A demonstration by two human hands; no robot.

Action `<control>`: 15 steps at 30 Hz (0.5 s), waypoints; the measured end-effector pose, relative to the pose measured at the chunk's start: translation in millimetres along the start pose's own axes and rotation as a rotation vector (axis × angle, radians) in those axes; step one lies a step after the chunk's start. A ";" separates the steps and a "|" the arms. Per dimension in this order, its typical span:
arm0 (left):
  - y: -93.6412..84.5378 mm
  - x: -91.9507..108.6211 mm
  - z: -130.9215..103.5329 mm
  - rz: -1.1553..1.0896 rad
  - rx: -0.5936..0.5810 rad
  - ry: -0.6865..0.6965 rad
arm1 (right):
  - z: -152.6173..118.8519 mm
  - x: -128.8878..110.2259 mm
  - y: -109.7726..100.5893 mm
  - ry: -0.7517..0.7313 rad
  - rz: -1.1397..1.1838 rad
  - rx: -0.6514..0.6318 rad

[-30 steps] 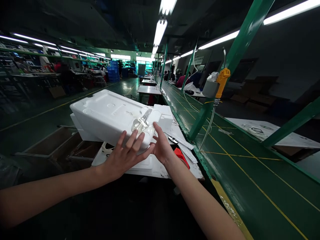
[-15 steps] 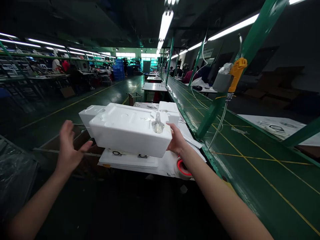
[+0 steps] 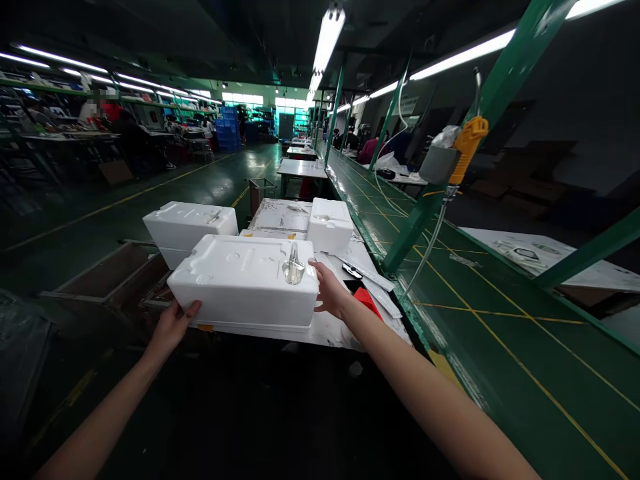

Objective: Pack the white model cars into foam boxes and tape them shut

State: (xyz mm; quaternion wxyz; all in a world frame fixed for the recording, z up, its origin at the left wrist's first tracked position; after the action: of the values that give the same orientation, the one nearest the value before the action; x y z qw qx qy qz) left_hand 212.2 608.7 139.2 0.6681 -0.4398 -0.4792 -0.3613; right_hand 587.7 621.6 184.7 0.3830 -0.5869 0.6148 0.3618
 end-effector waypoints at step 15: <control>11.8 -1.7 -14.5 -0.062 0.058 -0.042 | -3.6 2.5 3.4 -0.082 0.001 0.089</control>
State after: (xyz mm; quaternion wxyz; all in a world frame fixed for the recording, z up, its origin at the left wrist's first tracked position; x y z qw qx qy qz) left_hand 227.0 599.5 132.5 0.6590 -0.4124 -0.5168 -0.3586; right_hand 584.1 617.5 184.1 0.4336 -0.5538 0.6143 0.3577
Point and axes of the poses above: each hand's wrist, its own z-axis towards the middle knuckle, its own y-axis out of the palm, x = y × z, the point moved 5 cm from there along z, towards the middle knuckle, and after that the axes turned 10 degrees about x, right-handed, at the moved point
